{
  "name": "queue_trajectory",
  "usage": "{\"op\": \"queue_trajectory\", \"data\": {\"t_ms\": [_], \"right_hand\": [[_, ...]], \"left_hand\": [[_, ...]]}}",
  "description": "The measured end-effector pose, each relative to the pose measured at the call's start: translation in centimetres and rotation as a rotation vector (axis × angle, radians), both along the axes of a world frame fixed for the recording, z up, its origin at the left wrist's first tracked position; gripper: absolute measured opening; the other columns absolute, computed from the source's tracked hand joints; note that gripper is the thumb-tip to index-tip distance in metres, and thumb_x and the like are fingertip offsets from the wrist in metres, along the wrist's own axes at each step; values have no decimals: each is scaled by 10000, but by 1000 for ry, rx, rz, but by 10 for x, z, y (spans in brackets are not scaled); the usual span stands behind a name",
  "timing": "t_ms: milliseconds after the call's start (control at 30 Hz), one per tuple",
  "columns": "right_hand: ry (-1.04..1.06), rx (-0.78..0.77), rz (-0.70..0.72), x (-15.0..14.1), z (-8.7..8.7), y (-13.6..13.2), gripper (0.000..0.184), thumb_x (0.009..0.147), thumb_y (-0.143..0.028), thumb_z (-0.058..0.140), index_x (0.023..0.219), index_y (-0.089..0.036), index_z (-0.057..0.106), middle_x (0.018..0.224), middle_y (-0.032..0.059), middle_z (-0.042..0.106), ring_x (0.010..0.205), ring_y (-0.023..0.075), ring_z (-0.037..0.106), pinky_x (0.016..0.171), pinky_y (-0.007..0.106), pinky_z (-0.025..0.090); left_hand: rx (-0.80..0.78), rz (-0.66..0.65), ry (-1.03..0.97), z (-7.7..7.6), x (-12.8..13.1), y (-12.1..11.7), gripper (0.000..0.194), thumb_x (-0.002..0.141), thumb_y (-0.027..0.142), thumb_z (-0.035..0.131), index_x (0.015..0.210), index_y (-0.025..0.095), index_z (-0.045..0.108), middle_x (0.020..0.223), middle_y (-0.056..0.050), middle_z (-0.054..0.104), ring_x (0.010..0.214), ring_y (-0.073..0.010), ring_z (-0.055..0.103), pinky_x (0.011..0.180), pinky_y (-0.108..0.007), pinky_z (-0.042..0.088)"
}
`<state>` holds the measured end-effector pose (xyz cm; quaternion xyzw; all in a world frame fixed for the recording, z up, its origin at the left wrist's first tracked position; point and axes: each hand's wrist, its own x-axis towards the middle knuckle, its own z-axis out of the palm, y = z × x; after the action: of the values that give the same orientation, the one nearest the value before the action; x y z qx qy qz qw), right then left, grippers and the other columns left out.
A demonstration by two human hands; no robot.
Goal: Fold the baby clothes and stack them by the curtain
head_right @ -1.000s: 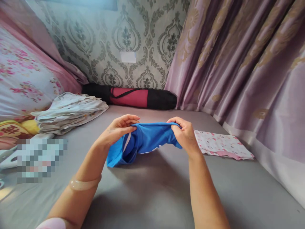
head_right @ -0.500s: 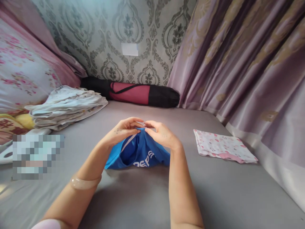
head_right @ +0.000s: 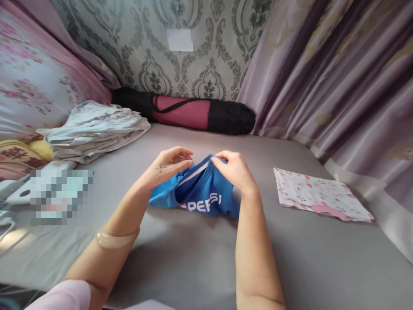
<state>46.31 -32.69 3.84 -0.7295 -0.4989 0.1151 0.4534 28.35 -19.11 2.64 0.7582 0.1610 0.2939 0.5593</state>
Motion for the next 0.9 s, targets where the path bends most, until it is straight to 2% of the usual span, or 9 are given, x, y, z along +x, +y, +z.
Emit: {"op": "queue_trajectory", "data": {"t_ms": [67,133,233,367,500,667,900], "right_hand": [[-1,46,-134,13,-5,-3,302,801,-424,637,844,-141,733,821,58,734,783,213,661,725,316,502],[15,56,-197,24,-8,-8,328,783,-450,649,845,-140,737,808,62,735,776,222,663,707,320,508],[60,46,-213,31,-6,-15,323,764,-460,665,836,-155,743,792,56,736,755,222,666,689,316,511],[94,39,-204,31,-3,-18,296,763,-446,671,828,-167,745,799,51,739,746,219,669,673,306,506],[102,33,-194,32,-2,-18,275,767,-432,672,825,-174,746,801,46,741,755,218,672,677,303,504],[99,33,-187,30,0,-19,272,767,-428,672,823,-172,744,804,48,742,767,222,676,691,307,508],[68,46,-152,26,3,-20,270,770,-426,661,810,-170,735,818,54,747,778,227,683,702,307,513]], "left_hand": [[57,-9,96,6,-7,5,319,774,428,697,967,173,688,873,-54,680,789,-183,636,698,-280,495],[112,-69,216,10,-13,10,353,784,477,668,966,176,695,881,-53,690,810,-197,636,730,-298,504],[205,-123,355,8,-16,17,396,799,497,628,1047,192,677,1008,-65,693,925,-222,631,818,-328,507],[290,-131,436,-5,-14,27,405,794,458,621,1118,216,649,1104,-74,675,1032,-243,609,869,-346,501],[271,-196,421,-12,-14,32,397,795,426,615,1132,221,651,1063,-65,693,997,-235,628,852,-333,508],[255,-187,401,-11,-13,32,387,756,439,641,1054,195,689,955,-56,714,879,-220,640,783,-311,510],[290,-158,424,-17,-9,31,265,720,424,613,780,186,715,704,-3,673,707,-188,602,644,-256,468]]}}
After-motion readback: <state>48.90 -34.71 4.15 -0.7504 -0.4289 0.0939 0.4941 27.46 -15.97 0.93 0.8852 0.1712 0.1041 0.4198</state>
